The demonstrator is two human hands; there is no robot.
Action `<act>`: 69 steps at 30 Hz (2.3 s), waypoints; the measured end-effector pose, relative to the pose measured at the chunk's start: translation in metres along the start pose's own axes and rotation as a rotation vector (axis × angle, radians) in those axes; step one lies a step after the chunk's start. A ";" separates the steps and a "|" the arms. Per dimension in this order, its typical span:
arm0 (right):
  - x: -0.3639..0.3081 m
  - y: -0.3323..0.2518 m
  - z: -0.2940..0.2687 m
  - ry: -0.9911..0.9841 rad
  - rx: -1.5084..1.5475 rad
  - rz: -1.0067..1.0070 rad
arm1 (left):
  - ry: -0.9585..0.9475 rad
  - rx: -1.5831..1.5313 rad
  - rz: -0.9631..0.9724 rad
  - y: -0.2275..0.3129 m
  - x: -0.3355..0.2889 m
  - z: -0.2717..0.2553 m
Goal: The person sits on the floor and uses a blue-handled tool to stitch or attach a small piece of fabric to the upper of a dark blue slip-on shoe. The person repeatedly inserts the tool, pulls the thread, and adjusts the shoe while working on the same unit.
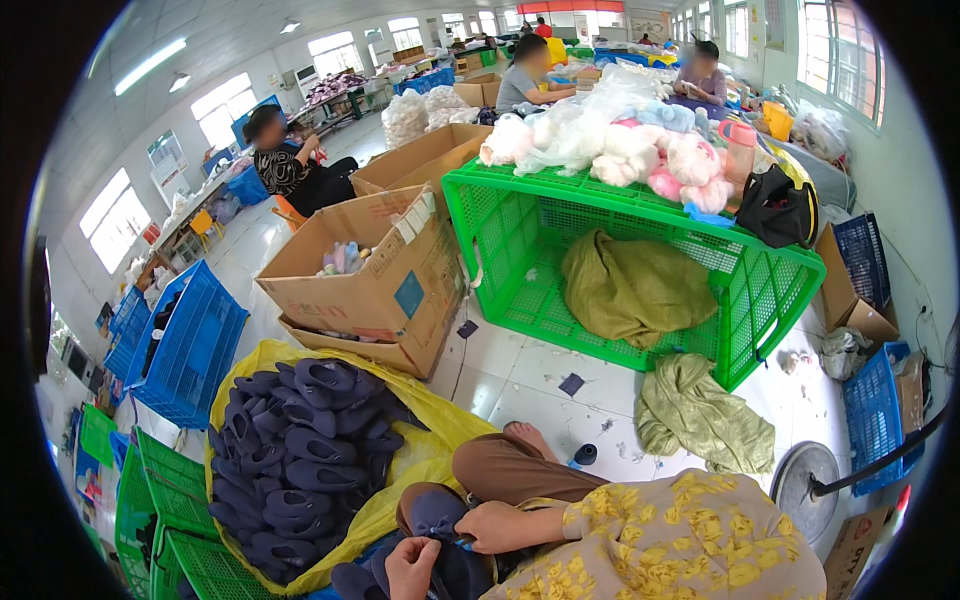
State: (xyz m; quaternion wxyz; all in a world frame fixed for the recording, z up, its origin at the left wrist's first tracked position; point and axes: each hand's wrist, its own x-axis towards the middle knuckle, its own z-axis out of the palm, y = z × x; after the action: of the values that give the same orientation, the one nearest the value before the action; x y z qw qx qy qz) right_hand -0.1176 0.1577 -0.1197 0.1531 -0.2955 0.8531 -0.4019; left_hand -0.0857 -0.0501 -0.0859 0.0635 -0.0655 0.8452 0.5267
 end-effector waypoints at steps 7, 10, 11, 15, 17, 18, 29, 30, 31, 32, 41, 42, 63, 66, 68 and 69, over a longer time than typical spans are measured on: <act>-0.003 0.005 0.002 0.015 -0.015 -0.012 | 0.181 0.091 -0.019 -0.009 0.004 0.008; -0.004 0.005 0.000 -0.005 -0.011 0.032 | 0.112 -0.034 0.039 -0.022 0.011 0.010; -0.004 0.005 -0.002 -0.004 -0.023 0.029 | 0.123 -0.066 0.054 -0.021 0.015 0.012; -0.001 -0.008 -0.013 0.070 -0.059 -0.047 | 0.181 -0.151 0.116 -0.007 0.022 0.013; 0.004 -0.016 -0.015 0.078 -0.027 0.041 | 0.226 -0.127 0.132 -0.004 0.029 0.016; 0.003 -0.005 -0.006 0.104 -0.054 0.026 | 0.239 -0.119 0.146 -0.004 0.033 0.023; -0.037 -0.008 -0.048 0.093 0.082 -0.018 | 0.390 -0.271 -0.042 -0.022 0.020 0.036; -0.049 -0.001 -0.063 0.056 0.167 0.026 | 0.390 -0.293 -0.027 -0.019 0.019 0.037; -0.066 0.018 -0.082 -0.017 0.160 0.141 | 0.400 -0.302 -0.033 -0.020 0.018 0.040; -0.083 0.035 -0.094 -0.003 0.156 0.233 | 0.412 -0.301 -0.037 -0.021 0.017 0.042; -0.323 0.216 -0.279 0.621 -1.022 0.877 | 0.384 -0.171 0.001 -0.010 0.009 0.051; -0.326 0.212 -0.280 0.588 -1.133 0.858 | 0.353 -0.193 -0.007 -0.010 0.008 0.053; -0.013 0.018 -0.064 -0.290 0.171 0.301 | -0.127 -0.408 -0.262 0.009 0.054 0.051; -0.011 0.018 -0.068 -0.159 0.991 0.464 | -0.110 -0.423 -0.319 0.014 0.056 0.056; -0.007 0.015 -0.059 0.072 0.873 0.270 | -0.113 -0.436 -0.329 0.014 0.056 0.058; -0.005 0.015 -0.057 0.184 0.812 0.171 | -0.111 -0.440 -0.334 0.015 0.056 0.058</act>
State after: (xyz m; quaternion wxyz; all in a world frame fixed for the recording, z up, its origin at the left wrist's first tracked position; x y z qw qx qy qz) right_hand -0.1483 0.2021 -0.0954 0.2128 -0.1023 0.6572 -0.7157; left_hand -0.1416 0.0064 -0.1080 0.1799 -0.1869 0.6834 0.6824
